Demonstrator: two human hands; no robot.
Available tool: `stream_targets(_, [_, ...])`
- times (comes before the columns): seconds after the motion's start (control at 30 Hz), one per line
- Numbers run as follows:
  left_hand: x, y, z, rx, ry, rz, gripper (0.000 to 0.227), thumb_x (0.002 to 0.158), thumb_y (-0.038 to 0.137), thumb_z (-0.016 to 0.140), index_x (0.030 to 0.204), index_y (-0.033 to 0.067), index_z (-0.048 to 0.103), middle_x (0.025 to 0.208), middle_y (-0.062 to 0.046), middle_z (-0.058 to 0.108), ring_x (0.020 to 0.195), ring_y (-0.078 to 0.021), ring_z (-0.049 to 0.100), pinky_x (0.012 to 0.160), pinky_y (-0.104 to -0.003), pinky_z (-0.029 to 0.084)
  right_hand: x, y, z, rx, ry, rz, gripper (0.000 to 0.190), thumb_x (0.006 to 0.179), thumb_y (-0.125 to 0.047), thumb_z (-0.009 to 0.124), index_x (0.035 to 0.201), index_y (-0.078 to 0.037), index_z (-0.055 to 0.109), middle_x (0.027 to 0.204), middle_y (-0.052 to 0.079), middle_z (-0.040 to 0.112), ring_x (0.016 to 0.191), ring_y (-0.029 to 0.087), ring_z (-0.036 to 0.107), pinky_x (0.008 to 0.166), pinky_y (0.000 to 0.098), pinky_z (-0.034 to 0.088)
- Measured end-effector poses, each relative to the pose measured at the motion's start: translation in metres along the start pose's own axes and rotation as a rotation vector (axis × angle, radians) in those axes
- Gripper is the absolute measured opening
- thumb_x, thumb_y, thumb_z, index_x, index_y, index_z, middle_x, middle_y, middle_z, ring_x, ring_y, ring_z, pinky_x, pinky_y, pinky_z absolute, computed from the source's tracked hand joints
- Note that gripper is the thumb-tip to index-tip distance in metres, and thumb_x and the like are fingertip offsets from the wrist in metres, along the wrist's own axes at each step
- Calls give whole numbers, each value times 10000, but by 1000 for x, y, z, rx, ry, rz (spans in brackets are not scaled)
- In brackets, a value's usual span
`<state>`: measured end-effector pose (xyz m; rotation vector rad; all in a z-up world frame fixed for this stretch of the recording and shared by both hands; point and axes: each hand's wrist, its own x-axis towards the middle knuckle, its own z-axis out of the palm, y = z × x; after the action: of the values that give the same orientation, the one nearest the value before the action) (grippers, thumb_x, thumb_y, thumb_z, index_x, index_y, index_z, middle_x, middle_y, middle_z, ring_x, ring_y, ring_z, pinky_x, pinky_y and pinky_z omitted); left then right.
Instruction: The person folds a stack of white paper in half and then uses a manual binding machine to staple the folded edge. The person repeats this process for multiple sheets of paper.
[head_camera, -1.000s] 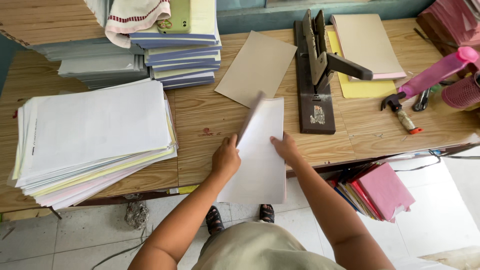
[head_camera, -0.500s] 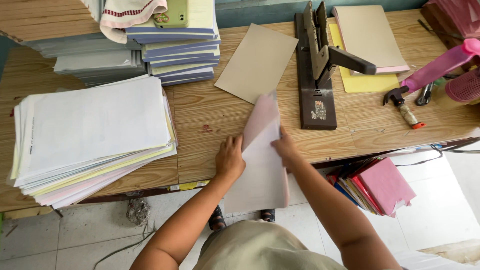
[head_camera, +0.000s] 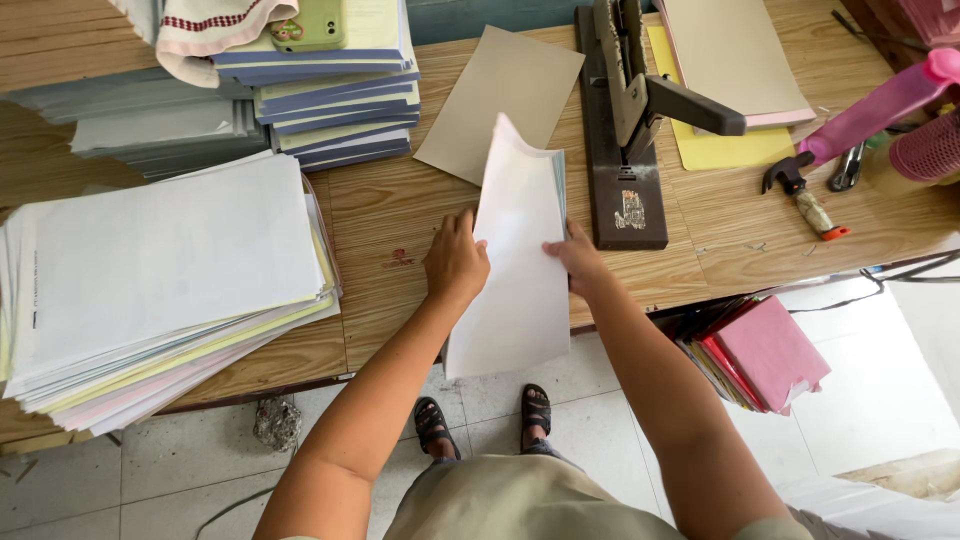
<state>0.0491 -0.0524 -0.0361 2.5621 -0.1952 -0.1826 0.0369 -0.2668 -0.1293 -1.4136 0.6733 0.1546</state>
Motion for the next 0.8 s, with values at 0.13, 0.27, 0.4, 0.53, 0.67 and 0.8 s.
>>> stream_targets(0.13, [20, -40, 51, 112, -35, -24, 534, 975, 256, 626, 1451, 106, 436, 1264, -156, 560, 1199, -399, 614, 952, -565, 562, 20, 22, 15, 26, -14, -144, 947, 780, 103, 667, 1580, -304, 365, 1417, 277, 579, 1194, 492, 639, 939, 585, 541])
stream_targets(0.27, [45, -64, 62, -110, -119, -175, 472, 984, 230, 498, 1419, 64, 422, 1223, -182, 622, 1101, -423, 675, 904, -602, 554, -64, 30, 51, -1068, -25, -791, 1020, 738, 59, 541, 1646, -301, 246, 1507, 285, 357, 1353, 514, 467, 1001, 514, 505])
stream_targets(0.4, [23, -39, 35, -71, -65, -16, 453, 972, 92, 560, 1400, -27, 472, 1235, -255, 624, 1136, -477, 651, 922, -612, 547, -58, 29, 42, -1126, -19, -802, 954, 760, 70, 541, 1623, -277, 330, 1577, 325, 313, 1354, 562, 460, 1012, 562, 514])
stream_targets(0.53, [-13, -27, 38, 138, 23, 153, 338, 967, 51, 536, 1304, 43, 503, 1150, -167, 605, 1069, -382, 661, 852, -514, 595, -31, 19, 22, -524, 37, -423, 913, 860, 1, 559, 1664, -194, 171, 1589, 341, 359, 1419, 539, 411, 1157, 622, 390])
stream_targets(0.67, [14, -52, 60, 34, -27, 93, 500, 905, 65, 582, 1385, 71, 443, 1195, -180, 563, 1122, -418, 621, 901, -559, 579, -79, 38, 42, -861, 23, -548, 1032, 763, 89, 481, 1666, -266, 129, 1659, 266, 233, 1433, 492, 408, 1129, 538, 443])
stream_targets(0.8, [25, -63, 67, -20, -64, 30, 456, 858, 21, 563, 1310, -11, 511, 1185, -210, 594, 1100, -433, 646, 904, -540, 574, -96, 58, 40, -1275, 7, -878, 1076, 689, 129, 531, 1656, -233, 229, 1676, 250, 191, 1487, 497, 310, 1067, 531, 479])
